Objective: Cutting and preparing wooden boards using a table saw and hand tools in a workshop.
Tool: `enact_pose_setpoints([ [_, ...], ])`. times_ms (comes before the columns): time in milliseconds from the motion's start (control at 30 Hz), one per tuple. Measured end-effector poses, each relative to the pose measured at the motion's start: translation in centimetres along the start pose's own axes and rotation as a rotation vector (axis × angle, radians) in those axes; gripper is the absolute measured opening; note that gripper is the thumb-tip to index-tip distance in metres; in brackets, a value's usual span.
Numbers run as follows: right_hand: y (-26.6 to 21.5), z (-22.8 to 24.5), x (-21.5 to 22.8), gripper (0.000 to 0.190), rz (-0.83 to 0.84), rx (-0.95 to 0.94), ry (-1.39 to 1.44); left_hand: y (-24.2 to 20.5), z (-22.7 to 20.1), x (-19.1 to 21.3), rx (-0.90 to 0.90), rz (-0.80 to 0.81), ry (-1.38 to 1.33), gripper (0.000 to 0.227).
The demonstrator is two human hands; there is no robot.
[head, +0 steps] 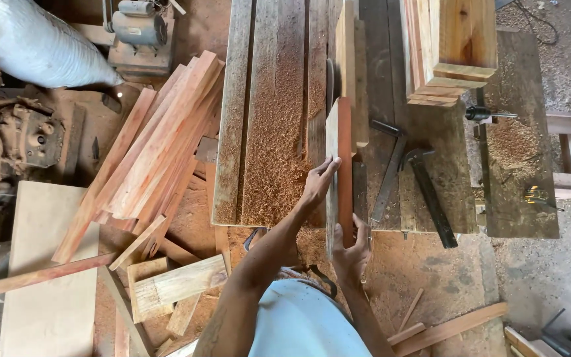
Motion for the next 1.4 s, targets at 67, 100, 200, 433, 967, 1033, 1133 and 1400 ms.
enact_pose_setpoints([
  [67,0.1,0.6,0.1,0.049,0.005,-0.006,-0.016,0.1,-0.1,0.0,0.007,-0.003,0.002,0.099],
  [100,0.1,0.9,0.2,0.049,0.009,-0.012,-0.029,0.1,-0.1,0.1,0.014,-0.006,0.007,0.098],
  [200,0.3,1.2,0.2,0.050,0.011,-0.035,-0.017,0.6,0.0,0.1,0.014,-0.005,0.002,0.096],
  [433,0.8,1.3,0.0,0.052,0.022,-0.063,-0.007,1.0,-0.5,0.3,0.002,-0.004,0.031,0.096],
  [967,1.6,0.9,-0.6,0.051,-0.002,-0.012,-0.028,1.5,-1.0,0.4,0.029,0.017,0.039,0.098],
  [1033,1.7,0.6,-0.7,0.050,-0.007,0.002,-0.031,1.7,-1.1,0.4,0.032,0.019,0.036,0.098],
  [1133,1.8,0.4,-0.8,0.049,-0.021,0.031,-0.053,1.9,-1.0,0.5,0.022,0.017,0.031,0.097],
  [1400,2.3,1.1,-0.6,0.047,-0.049,0.037,-0.016,2.4,-1.4,0.7,-0.030,0.014,-0.030,0.092],
])
Point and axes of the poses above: each hand's wrist, its own y-axis towards the middle knuckle, its own x-axis out of the back of the hand, z = x × y, the point moved 6 cm from there along y, towards the middle knuckle, and after that the axes turned 2 degrees about z, right-handed, at the moved point
